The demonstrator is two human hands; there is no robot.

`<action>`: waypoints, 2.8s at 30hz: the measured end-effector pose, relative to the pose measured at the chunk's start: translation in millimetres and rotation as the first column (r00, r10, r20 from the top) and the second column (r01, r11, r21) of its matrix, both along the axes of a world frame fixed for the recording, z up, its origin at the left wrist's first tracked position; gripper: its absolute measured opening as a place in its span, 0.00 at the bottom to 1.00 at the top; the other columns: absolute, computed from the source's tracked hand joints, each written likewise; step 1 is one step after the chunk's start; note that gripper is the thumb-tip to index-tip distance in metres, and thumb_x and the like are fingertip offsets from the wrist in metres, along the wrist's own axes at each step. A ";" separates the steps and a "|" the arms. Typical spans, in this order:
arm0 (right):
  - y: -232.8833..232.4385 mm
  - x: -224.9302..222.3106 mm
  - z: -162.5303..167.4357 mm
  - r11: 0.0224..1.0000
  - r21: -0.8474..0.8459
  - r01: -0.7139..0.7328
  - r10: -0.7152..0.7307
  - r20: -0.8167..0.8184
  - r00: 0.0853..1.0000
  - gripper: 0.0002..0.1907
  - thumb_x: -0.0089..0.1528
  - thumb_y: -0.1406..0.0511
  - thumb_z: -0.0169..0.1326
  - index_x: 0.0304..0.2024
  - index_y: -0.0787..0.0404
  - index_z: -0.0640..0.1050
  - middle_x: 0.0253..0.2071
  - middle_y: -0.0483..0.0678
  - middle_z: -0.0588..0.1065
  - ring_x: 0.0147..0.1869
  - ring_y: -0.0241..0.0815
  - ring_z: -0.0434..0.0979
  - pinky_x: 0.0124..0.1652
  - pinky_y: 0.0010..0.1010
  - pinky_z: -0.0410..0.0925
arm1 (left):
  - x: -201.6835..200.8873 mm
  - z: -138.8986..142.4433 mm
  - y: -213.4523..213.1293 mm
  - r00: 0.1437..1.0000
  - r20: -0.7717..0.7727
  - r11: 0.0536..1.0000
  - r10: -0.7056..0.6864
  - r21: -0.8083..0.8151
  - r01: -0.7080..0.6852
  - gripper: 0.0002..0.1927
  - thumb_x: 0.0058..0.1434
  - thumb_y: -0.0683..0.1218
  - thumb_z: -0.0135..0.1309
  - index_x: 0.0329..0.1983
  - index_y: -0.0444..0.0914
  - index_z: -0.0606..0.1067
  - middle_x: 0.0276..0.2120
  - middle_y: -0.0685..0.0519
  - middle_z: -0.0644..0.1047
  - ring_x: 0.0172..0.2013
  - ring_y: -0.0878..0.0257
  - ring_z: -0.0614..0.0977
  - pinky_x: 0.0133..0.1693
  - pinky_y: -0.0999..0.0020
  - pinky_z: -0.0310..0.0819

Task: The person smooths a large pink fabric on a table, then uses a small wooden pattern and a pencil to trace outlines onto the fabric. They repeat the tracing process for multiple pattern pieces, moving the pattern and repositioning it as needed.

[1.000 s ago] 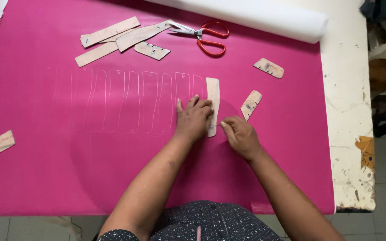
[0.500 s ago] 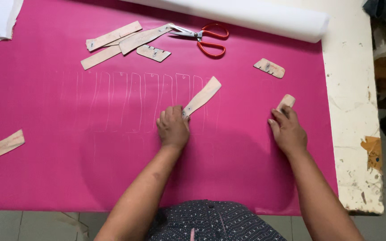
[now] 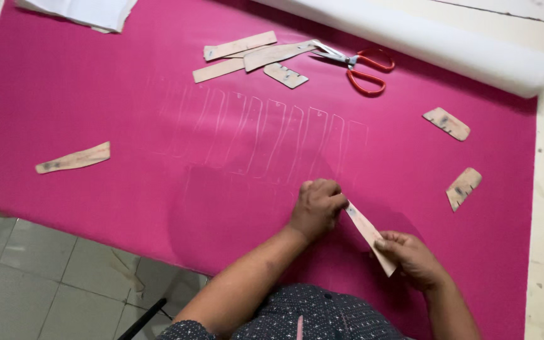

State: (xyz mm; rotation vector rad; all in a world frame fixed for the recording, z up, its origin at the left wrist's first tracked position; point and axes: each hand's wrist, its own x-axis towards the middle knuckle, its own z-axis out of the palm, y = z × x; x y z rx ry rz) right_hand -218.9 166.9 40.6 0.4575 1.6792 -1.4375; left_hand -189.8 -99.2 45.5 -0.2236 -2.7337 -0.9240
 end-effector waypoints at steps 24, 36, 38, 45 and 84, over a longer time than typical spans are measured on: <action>-72.2 -24.7 25.1 0.832 0.505 0.228 0.089 -0.528 0.844 0.32 0.65 0.59 0.59 0.67 0.69 0.66 0.42 0.60 0.79 0.24 0.41 0.73 0.23 0.29 0.66 | 32.0 -32.9 -61.7 0.994 -0.019 0.984 0.109 -0.141 -0.111 0.25 0.68 0.54 0.49 0.64 0.37 0.73 0.67 0.45 0.68 0.69 0.52 0.66 0.68 0.50 0.55; -68.8 -25.6 14.0 0.816 0.522 0.247 0.106 -0.556 0.824 0.32 0.65 0.59 0.60 0.66 0.68 0.68 0.42 0.59 0.79 0.22 0.41 0.73 0.22 0.30 0.66 | 36.8 -33.9 -65.3 0.994 -0.023 0.992 0.108 -0.059 -0.109 0.24 0.66 0.53 0.51 0.61 0.37 0.74 0.67 0.45 0.70 0.69 0.52 0.68 0.69 0.51 0.57; -70.1 -25.8 13.8 0.851 0.459 0.257 0.086 -0.603 0.793 0.31 0.64 0.59 0.60 0.64 0.70 0.69 0.43 0.58 0.79 0.22 0.40 0.73 0.22 0.30 0.66 | 33.3 -34.4 -66.2 0.994 -0.007 0.994 0.112 -0.003 -0.112 0.23 0.64 0.52 0.52 0.59 0.37 0.75 0.66 0.45 0.70 0.68 0.51 0.69 0.67 0.50 0.57; -75.3 -25.6 27.9 0.813 0.519 0.265 0.103 -0.575 0.812 0.31 0.64 0.59 0.60 0.65 0.69 0.69 0.41 0.58 0.80 0.22 0.39 0.74 0.24 0.29 0.66 | 15.6 -32.5 -102.4 0.973 -0.042 0.970 0.226 0.102 -0.221 0.16 0.66 0.46 0.53 0.56 0.39 0.77 0.59 0.48 0.75 0.63 0.53 0.75 0.69 0.45 0.57; -44.7 -44.0 23.7 0.863 0.406 0.300 -0.019 -0.568 0.823 0.27 0.61 0.60 0.61 0.59 0.64 0.72 0.28 0.49 0.78 0.19 0.37 0.72 0.21 0.30 0.66 | -40.0 -12.1 -78.1 0.911 0.305 0.930 0.277 -0.324 -0.175 0.26 0.69 0.53 0.39 0.72 0.49 0.62 0.75 0.50 0.53 0.74 0.51 0.50 0.68 0.31 0.35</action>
